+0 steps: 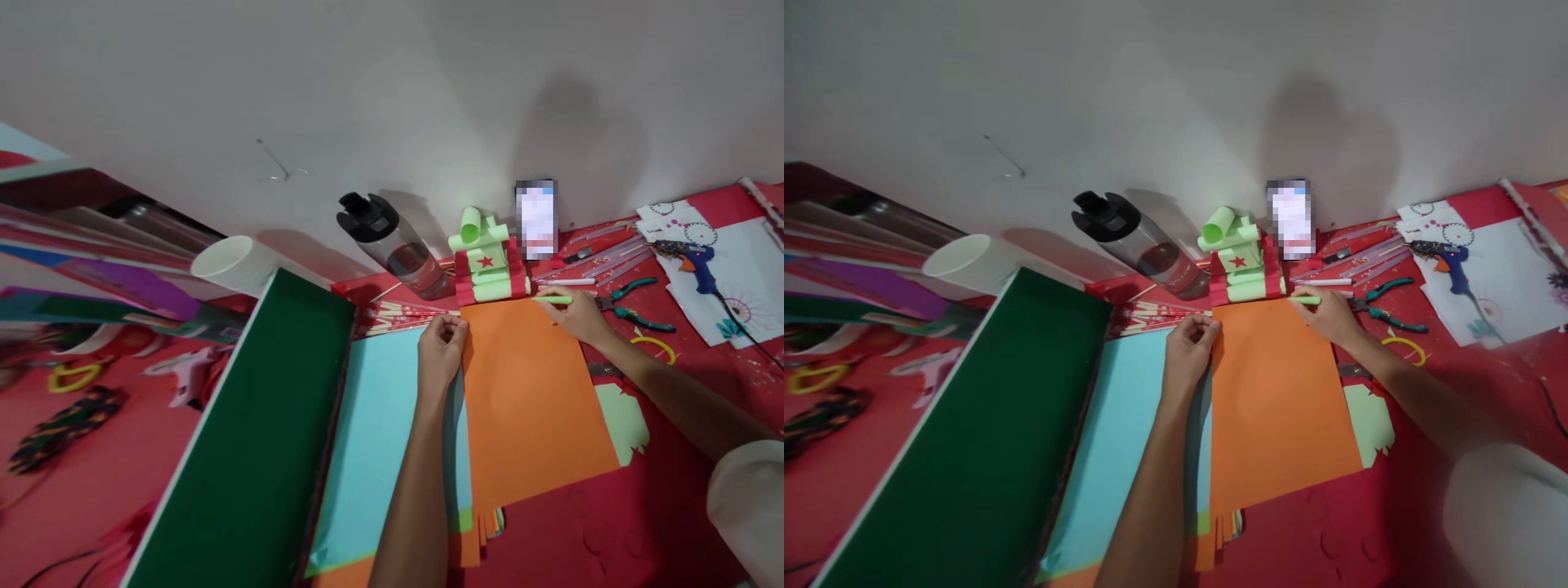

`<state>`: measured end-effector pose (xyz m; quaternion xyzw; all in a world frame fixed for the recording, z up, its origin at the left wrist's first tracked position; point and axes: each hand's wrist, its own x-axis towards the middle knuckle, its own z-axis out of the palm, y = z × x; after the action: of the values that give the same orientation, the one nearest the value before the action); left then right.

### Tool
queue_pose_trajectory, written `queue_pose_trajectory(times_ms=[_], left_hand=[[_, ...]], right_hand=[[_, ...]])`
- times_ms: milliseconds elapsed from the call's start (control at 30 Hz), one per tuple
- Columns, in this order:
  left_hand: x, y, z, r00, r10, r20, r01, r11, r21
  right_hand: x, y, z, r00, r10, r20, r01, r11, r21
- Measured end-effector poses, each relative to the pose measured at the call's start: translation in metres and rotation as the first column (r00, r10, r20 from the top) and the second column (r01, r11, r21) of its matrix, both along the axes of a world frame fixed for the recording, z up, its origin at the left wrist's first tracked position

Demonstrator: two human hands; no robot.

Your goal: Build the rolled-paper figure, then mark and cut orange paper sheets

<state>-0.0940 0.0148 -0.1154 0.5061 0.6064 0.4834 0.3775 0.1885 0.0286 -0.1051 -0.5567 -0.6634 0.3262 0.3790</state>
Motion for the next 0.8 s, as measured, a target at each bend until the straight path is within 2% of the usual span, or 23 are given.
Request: queue_pose_trajectory(times_ms=[800], left_hand=[[-0.0014,0.0003,-0.0020,1.000,-0.009,-0.018,0.009,1.000,0.011]], right_hand=[[0.0005,0.0012,0.0015,1.000,-0.002,0.014,0.002,1.000,-0.016]])
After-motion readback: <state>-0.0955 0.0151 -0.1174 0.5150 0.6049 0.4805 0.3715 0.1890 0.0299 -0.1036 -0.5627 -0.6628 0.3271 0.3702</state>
